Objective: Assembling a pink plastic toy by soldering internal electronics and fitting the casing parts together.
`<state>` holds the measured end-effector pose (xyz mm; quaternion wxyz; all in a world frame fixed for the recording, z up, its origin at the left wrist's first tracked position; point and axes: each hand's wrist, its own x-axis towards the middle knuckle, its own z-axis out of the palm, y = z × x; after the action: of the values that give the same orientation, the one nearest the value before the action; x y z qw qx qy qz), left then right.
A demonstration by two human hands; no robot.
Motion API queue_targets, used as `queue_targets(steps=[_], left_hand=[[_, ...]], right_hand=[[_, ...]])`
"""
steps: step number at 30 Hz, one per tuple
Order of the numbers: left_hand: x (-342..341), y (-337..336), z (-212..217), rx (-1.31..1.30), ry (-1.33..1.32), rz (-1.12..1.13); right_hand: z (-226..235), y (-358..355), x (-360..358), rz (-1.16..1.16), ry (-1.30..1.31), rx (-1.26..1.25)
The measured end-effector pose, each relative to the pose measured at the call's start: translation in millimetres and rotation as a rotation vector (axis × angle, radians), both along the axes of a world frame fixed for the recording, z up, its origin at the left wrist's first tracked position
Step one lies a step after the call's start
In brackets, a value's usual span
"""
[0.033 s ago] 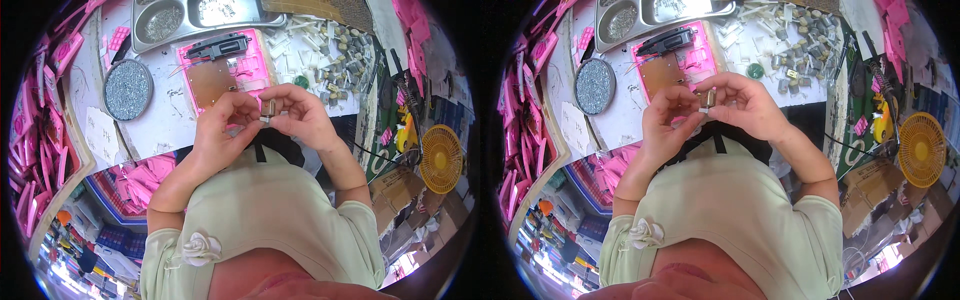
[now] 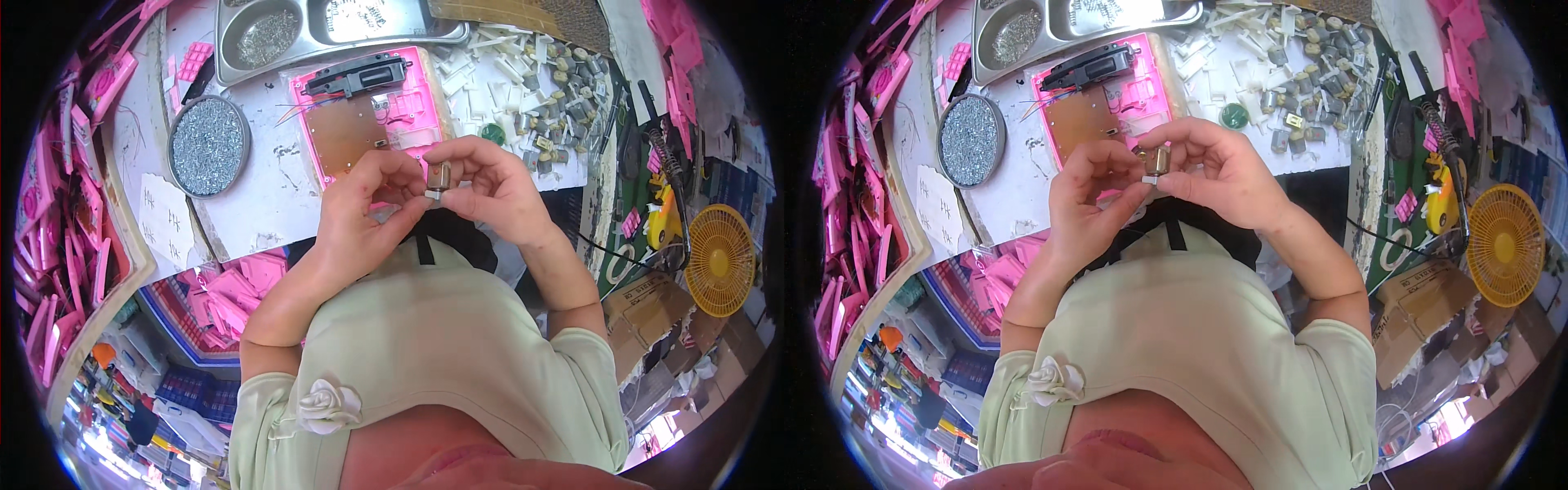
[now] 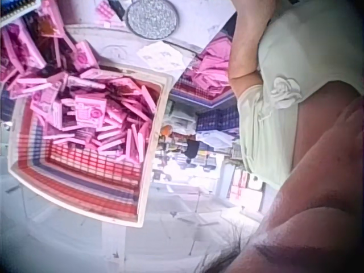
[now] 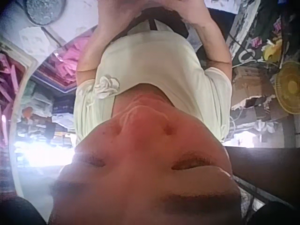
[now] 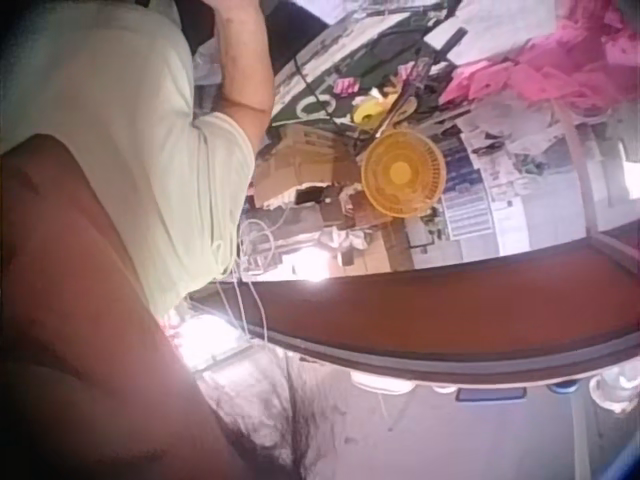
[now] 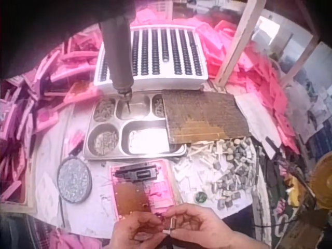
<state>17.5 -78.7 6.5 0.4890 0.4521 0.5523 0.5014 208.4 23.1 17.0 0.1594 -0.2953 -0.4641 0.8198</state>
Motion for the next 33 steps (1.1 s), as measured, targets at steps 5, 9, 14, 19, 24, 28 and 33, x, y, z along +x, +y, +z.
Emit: queue_targets(steps=[5,9,14,19,24,28,33], left_hand=[[3,-5,-6,0.070,-0.052,0.078],[-8,-1,-5,0.313,0.415,0.002],[-9,1,-1,0.458,0.484,0.004],[-10,-2,-6,0.364,0.292,0.014],[-11,-3,-4,0.367,0.348,0.002],[-11,-2,-4,0.411,0.490,0.024],[-10,-6,-4,0.331,0.399,0.086]], right_hand=[[-3,-8,-3,-0.025,-0.099,0.501],[7,-8,-11,-0.102,-0.241,0.892],[19,5,-5,0.135,-0.281,0.954],[5,-2,-5,0.038,-0.124,1.093],[5,-6,-7,0.071,-0.174,1.085],[2,-5,-7,0.058,-0.150,1.159],[-6,-2,-3,-0.032,-0.112,1.217]])
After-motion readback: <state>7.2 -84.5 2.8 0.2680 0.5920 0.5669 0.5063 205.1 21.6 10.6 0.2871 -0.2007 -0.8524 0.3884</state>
